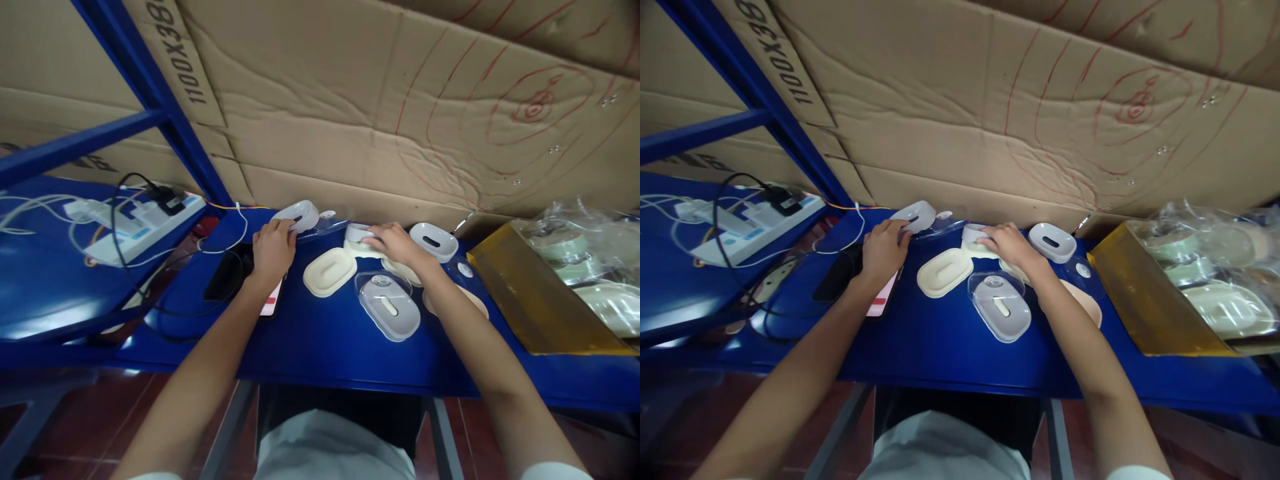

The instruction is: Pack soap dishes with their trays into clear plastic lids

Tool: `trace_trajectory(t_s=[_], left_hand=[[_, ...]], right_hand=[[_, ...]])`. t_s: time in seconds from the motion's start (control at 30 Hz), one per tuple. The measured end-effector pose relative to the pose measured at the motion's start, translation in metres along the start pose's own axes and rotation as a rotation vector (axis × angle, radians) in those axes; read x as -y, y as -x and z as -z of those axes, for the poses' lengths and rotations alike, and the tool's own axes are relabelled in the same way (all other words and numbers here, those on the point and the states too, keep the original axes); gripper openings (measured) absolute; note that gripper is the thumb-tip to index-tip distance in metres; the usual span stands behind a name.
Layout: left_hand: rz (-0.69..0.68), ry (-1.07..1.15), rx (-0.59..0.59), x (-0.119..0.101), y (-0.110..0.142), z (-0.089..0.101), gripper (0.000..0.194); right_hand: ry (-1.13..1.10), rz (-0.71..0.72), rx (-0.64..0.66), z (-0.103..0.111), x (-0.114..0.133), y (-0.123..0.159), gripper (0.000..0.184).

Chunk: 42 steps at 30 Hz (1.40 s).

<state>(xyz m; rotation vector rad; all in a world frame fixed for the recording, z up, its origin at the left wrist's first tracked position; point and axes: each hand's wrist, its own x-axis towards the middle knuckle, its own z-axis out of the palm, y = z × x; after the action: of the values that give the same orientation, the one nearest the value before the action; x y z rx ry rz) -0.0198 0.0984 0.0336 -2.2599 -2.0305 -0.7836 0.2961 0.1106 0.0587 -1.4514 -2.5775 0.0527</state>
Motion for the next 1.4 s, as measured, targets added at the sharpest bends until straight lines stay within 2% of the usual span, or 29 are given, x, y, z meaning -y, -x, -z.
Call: trace_trajectory(t_s=[0.3,0.4,0.47,0.57,0.67,0.73,0.8,0.9,1.0,1.07,1.17,1.27,1.4], left_hand=[[-0.08,0.057,-0.005,0.009,-0.002,-0.006,0.035],[-0.152,0.117,-0.011,0.011,-0.005,-0.007,0.036],[-0.229,0.162,-0.025,0.006,-0.003,-0.005,0.037],[-0.425,0.239,-0.011,-0.016,0.015,0.001,0.032],[-0.753,0.33,0.102,-0.053,0.049,0.002,0.022],[-1.078,0.351,0.14,-0.077,0.074,0.001,0.028],[-1.231,0.263,0.081,-0.096,0.095,-0.001,0.03],[-1.318,0.101,0.0,-0.113,0.114,-0.003,0.026],[-1.316,0.014,0.029,-0.122,0.119,-0.007,0.026],[-1.28,-0.032,0.06,-0.126,0.118,-0.011,0.028],[-1.217,-0.088,0.077,-0.13,0.113,-0.015,0.035],[-1.186,-0.121,0.077,-0.132,0.107,-0.016,0.042],[-1.179,-0.083,0.073,-0.132,0.104,-0.014,0.035]], right_hand=[[0.158,-0.225,-0.175,0.023,-0.027,0.041,0.037],[0.201,-0.281,-0.216,0.026,-0.029,0.069,0.036],[0.218,-0.303,-0.246,0.028,-0.021,0.099,0.037],[0.222,-0.343,-0.281,0.029,0.001,0.162,0.039],[0.185,-0.397,-0.291,0.019,0.022,0.225,0.041],[0.171,-0.426,-0.246,0.008,0.029,0.254,0.047],[0.161,-0.43,-0.222,-0.005,0.03,0.27,0.051],[0.12,-0.394,-0.226,-0.018,0.026,0.276,0.045],[0.053,-0.36,-0.22,-0.018,0.023,0.276,0.042],[0.022,-0.354,-0.246,-0.012,0.022,0.276,0.041],[0.016,-0.367,-0.35,-0.003,0.017,0.272,0.04],[0.101,-0.409,-0.437,0.003,0.001,0.261,0.041],[0.164,-0.45,-0.446,0.001,-0.026,0.242,0.041]])
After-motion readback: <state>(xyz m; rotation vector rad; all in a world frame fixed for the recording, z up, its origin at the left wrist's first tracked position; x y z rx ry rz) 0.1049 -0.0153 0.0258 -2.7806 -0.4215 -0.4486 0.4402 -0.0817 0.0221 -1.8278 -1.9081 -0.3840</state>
